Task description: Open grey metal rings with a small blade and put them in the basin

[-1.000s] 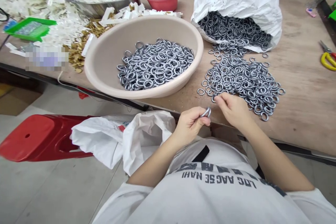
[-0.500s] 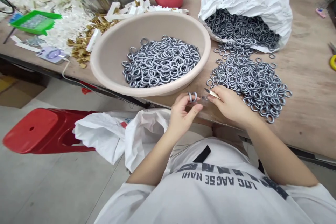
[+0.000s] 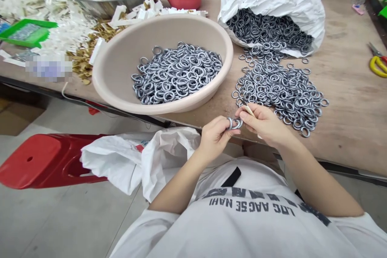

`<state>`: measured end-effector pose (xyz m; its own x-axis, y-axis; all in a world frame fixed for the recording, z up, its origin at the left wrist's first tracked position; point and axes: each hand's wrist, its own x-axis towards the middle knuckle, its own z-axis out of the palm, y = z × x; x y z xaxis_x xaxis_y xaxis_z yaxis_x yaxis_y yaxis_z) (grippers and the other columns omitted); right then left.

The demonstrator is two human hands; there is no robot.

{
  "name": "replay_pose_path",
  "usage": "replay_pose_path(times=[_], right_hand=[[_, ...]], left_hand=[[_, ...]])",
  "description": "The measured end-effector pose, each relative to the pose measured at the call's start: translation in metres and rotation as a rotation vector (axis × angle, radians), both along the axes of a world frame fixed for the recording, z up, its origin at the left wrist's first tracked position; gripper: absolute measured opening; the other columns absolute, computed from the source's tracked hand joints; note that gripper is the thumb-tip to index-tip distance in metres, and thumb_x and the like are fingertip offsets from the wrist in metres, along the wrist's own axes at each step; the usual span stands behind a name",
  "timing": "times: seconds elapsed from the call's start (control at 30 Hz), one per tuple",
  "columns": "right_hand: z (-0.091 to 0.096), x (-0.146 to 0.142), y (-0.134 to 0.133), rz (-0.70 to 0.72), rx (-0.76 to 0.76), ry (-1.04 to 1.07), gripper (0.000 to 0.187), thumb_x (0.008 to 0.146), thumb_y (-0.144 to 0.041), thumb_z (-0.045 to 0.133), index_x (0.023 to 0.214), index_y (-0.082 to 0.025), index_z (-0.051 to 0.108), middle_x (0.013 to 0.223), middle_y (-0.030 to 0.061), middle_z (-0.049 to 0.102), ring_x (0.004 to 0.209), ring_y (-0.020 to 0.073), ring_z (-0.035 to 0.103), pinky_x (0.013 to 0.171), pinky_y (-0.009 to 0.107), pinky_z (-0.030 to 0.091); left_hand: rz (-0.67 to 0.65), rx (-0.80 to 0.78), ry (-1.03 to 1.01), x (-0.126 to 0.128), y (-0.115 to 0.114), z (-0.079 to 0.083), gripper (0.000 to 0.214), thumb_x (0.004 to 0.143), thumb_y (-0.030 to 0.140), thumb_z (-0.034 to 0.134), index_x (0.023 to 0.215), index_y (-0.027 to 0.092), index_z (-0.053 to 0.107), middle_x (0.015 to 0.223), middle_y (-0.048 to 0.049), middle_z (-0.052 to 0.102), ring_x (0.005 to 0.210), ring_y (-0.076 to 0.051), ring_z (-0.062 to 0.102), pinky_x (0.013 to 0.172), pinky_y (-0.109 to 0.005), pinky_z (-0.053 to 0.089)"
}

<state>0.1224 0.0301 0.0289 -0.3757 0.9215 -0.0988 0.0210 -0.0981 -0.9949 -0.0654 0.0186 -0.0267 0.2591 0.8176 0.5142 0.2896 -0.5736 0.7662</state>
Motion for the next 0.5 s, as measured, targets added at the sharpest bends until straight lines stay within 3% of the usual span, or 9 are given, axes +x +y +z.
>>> replay_pose_path(times=[0.13,0.23,0.37,0.5], right_hand=[[-0.009,-0.014,-0.013,-0.091,0.048,0.015,0.029,0.085,-0.044,0.069,0.095,-0.019,0.061,0.083,-0.0002,0.061,0.070,0.0110,0.054,0.065,0.024,0.045],[-0.016,-0.019,-0.018,-0.118,0.062,0.030,0.031,0.092,-0.051,0.060,0.094,-0.019,0.060,0.081,0.0004,0.063,0.066,0.0119,0.056,0.063,0.026,0.046],[-0.014,-0.007,-0.022,-0.218,0.350,-0.284,0.032,0.097,-0.049,0.052,0.098,-0.019,0.063,0.081,0.0014,0.064,0.072,0.0140,0.058,0.067,0.026,0.042],[-0.006,0.008,-0.033,-0.177,0.612,-0.619,0.029,0.100,-0.042,0.047,0.093,-0.018,0.062,0.077,0.0014,0.063,0.068,0.0131,0.053,0.063,0.027,0.034]], left_hand=[[-0.020,-0.314,-0.244,0.006,-0.008,-0.004,0.031,0.080,0.048,0.074,0.080,0.018,0.066,0.066,0.0000,0.065,0.059,-0.012,0.057,0.059,-0.024,0.045],[-0.094,-0.506,-0.436,0.012,-0.011,-0.004,0.039,0.077,0.055,0.074,0.079,0.017,0.063,0.062,-0.0007,0.067,0.055,-0.014,0.061,0.058,-0.025,0.048],[-0.088,-0.537,-0.498,0.013,-0.011,-0.003,0.035,0.078,0.049,0.076,0.079,0.016,0.063,0.062,-0.0019,0.068,0.057,-0.014,0.063,0.059,-0.025,0.049],[-0.065,-0.518,-0.474,0.010,-0.010,-0.003,0.033,0.079,0.047,0.075,0.078,0.016,0.065,0.064,-0.0022,0.069,0.059,-0.014,0.063,0.061,-0.026,0.049]])
